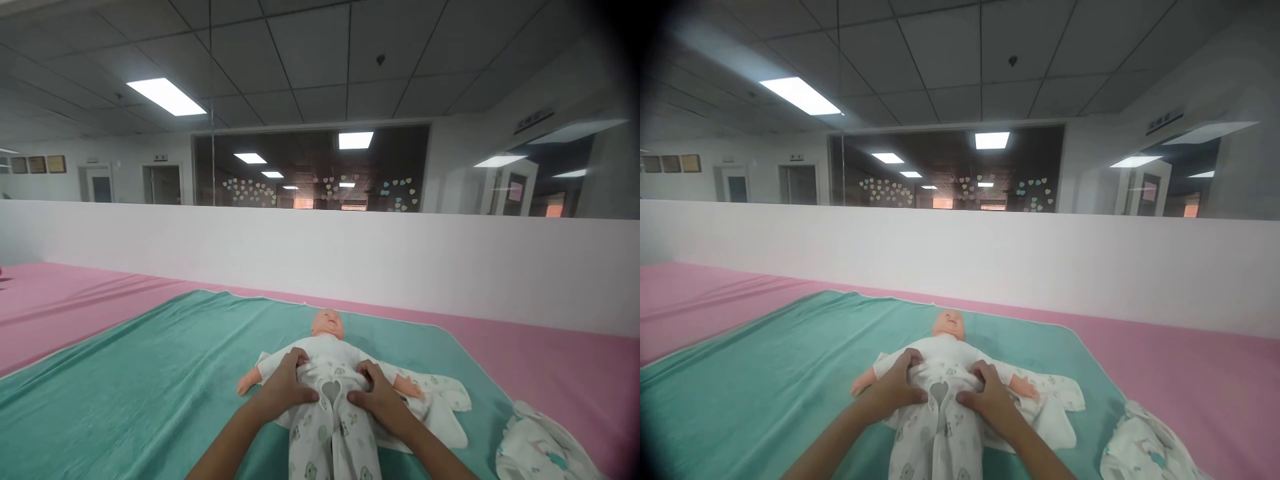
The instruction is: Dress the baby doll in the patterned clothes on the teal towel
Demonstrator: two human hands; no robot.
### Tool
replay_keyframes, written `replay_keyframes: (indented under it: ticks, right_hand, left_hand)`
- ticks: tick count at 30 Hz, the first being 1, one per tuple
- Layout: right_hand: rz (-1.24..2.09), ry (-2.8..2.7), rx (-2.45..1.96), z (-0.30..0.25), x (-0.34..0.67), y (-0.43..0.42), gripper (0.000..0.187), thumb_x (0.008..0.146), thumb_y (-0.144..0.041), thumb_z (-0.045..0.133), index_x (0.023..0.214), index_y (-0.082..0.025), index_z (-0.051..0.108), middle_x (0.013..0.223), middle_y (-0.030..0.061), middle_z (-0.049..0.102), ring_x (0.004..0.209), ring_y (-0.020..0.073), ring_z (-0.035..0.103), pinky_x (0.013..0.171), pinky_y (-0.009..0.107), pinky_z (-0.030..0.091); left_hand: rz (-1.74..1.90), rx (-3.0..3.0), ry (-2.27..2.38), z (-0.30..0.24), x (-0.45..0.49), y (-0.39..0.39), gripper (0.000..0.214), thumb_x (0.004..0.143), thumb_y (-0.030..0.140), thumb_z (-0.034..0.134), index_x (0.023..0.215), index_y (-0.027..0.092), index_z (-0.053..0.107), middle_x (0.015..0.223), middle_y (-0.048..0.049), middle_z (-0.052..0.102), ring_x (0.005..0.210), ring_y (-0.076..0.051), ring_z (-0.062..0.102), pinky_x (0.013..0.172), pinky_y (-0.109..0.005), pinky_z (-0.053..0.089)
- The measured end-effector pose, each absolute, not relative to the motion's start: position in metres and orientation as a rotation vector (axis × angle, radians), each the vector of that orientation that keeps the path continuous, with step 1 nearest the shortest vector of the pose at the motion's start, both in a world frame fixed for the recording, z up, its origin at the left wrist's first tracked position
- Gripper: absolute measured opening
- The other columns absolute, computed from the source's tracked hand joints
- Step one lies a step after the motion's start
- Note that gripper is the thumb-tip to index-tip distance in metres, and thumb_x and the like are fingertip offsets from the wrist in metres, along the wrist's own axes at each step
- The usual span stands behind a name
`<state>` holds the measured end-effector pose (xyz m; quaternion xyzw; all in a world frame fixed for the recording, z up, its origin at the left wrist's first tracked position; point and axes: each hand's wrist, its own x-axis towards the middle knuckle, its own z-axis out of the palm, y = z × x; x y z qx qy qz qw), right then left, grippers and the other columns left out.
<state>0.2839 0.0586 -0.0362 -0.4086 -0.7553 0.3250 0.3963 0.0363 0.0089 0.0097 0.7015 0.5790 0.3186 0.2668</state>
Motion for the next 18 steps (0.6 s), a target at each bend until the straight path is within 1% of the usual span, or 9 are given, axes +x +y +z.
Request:
replay_keyframes:
  ticks: [2, 5, 9, 11, 13, 14, 15, 16, 18]
  right_hand:
    - [0.656, -1.967, -1.055, -0.029, 0.283, 0.053, 0.04, 0.066, -0.052, 0.066, 0.066, -0.02, 0.042, 0.074, -0.0017, 0.044, 0.078, 0.0179, 0.044, 0.074, 0.029, 0.036]
    - [0.67, -2.006, -1.026, -0.022, 0.289, 0.048, 0.041, 0.072, -0.049, 0.061, 0.058, -0.019, 0.036, 0.068, -0.0027, 0.04, 0.069, 0.0148, 0.042, 0.066, 0.026, 0.033]
    - [0.96, -2.007, -1.065, -0.019, 0.307, 0.04, 0.041, 0.077, -0.053, 0.052, 0.057, -0.018, 0.043, 0.057, -0.0047, 0.034, 0.056, 0.0116, 0.035, 0.055, 0.024, 0.028]
    - [1.055, -2.046, -1.006, -0.016, 0.314, 0.031, 0.037, 0.075, -0.054, 0.053, 0.064, -0.018, 0.053, 0.06, -0.0039, 0.042, 0.057, 0.0128, 0.039, 0.057, 0.025, 0.031]
    - [1.121, -2.093, -0.928, -0.013, 0.318, 0.019, 0.034, 0.067, -0.05, 0.063, 0.082, -0.019, 0.06, 0.074, -0.001, 0.055, 0.069, 0.0177, 0.049, 0.064, 0.027, 0.037]
    - [1.14, -2.112, -0.902, -0.012, 0.318, 0.013, 0.041, 0.061, -0.046, 0.069, 0.091, -0.02, 0.061, 0.084, 0.0007, 0.059, 0.078, 0.0211, 0.052, 0.07, 0.029, 0.04]
    - [1.142, -2.126, -0.894, -0.012, 0.317, 0.007, 0.049, 0.055, -0.04, 0.073, 0.098, -0.02, 0.061, 0.091, 0.0021, 0.061, 0.086, 0.0243, 0.054, 0.076, 0.031, 0.04]
    - [1.119, -2.131, -0.914, -0.013, 0.314, 0.003, 0.052, 0.052, -0.035, 0.075, 0.1, -0.021, 0.061, 0.095, 0.0027, 0.062, 0.091, 0.0265, 0.054, 0.079, 0.033, 0.04]
    - [1.017, -2.114, -1.008, -0.021, 0.308, -0.003, 0.038, 0.052, -0.028, 0.072, 0.089, -0.02, 0.065, 0.088, 0.0023, 0.065, 0.089, 0.028, 0.056, 0.079, 0.034, 0.041]
  left_hand:
    - [0.823, 2.005, 1.684, 0.012, 0.041, 0.006, 0.041, 0.063, 0.034, 0.065, 0.1, 0.021, 0.052, 0.103, -0.0029, 0.057, 0.094, -0.022, 0.053, 0.075, -0.027, 0.04]
    - [0.705, 2.21, 1.825, 0.015, 0.042, 0.003, 0.024, 0.069, 0.04, 0.061, 0.082, 0.02, 0.061, 0.087, -0.0031, 0.06, 0.086, -0.022, 0.053, 0.071, -0.029, 0.037]
    - [0.596, 2.336, 1.749, 0.026, 0.024, -0.007, 0.032, 0.072, 0.051, 0.057, 0.069, 0.02, 0.063, 0.079, -0.0018, 0.061, 0.08, -0.021, 0.055, 0.071, -0.029, 0.037]
    - [0.497, 2.305, 1.623, 0.031, 0.01, -0.018, 0.036, 0.067, 0.055, 0.061, 0.08, 0.021, 0.065, 0.09, -0.0016, 0.063, 0.087, -0.023, 0.056, 0.076, -0.029, 0.039]
    - [0.409, 2.26, 1.475, 0.031, -0.001, -0.033, 0.056, 0.058, 0.051, 0.069, 0.106, 0.026, 0.06, 0.11, -0.002, 0.06, 0.101, -0.026, 0.053, 0.082, -0.03, 0.04]
    - [0.388, 2.241, 1.435, 0.029, -0.002, -0.04, 0.069, 0.053, 0.047, 0.073, 0.116, 0.027, 0.055, 0.118, -0.0023, 0.057, 0.105, -0.028, 0.052, 0.084, -0.03, 0.04]
    - [0.386, 2.225, 1.437, 0.025, -0.002, -0.046, 0.076, 0.05, 0.043, 0.074, 0.12, 0.027, 0.051, 0.12, -0.003, 0.056, 0.105, -0.028, 0.052, 0.083, -0.03, 0.04]
    - [0.403, 2.212, 1.492, 0.02, 0.001, -0.051, 0.07, 0.051, 0.04, 0.073, 0.117, 0.026, 0.053, 0.116, -0.0036, 0.059, 0.102, -0.029, 0.054, 0.08, -0.031, 0.041]
    - [0.461, 2.172, 1.657, 0.011, 0.012, -0.057, 0.039, 0.061, 0.034, 0.063, 0.098, 0.022, 0.06, 0.1, -0.0049, 0.064, 0.091, -0.028, 0.057, 0.076, -0.033, 0.041]
